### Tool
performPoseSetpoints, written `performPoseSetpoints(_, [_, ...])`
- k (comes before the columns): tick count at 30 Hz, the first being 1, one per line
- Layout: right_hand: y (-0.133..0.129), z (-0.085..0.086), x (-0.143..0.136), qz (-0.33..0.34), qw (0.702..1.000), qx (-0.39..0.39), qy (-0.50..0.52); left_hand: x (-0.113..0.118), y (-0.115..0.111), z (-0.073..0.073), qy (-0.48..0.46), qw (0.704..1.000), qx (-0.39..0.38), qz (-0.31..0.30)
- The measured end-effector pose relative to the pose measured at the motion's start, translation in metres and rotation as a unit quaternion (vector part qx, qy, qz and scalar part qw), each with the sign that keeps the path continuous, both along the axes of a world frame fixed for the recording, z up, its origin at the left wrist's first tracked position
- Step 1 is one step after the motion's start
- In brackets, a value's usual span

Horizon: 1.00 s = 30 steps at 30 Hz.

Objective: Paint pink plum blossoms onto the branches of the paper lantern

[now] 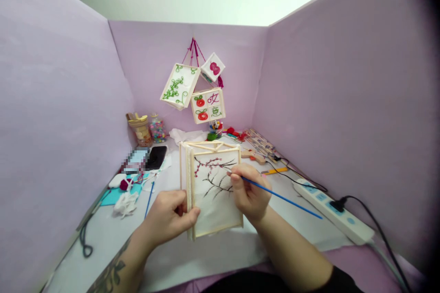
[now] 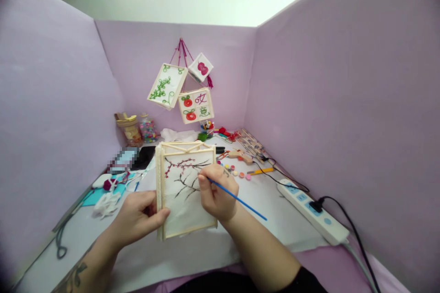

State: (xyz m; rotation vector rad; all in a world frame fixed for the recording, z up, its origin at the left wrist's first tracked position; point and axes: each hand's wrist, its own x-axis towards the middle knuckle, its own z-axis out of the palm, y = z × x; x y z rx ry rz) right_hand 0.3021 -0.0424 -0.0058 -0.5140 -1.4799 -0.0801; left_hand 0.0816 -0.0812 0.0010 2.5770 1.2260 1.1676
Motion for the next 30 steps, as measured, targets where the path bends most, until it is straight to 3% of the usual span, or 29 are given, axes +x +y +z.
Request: performPoseSetpoints(30, [-0.0004, 0.0009, -0.0003, -0.003, 1.0, 0.004, 0.001, 0.001, -0.0012, 0.002, -0.002, 1.0, -0.017, -0.005])
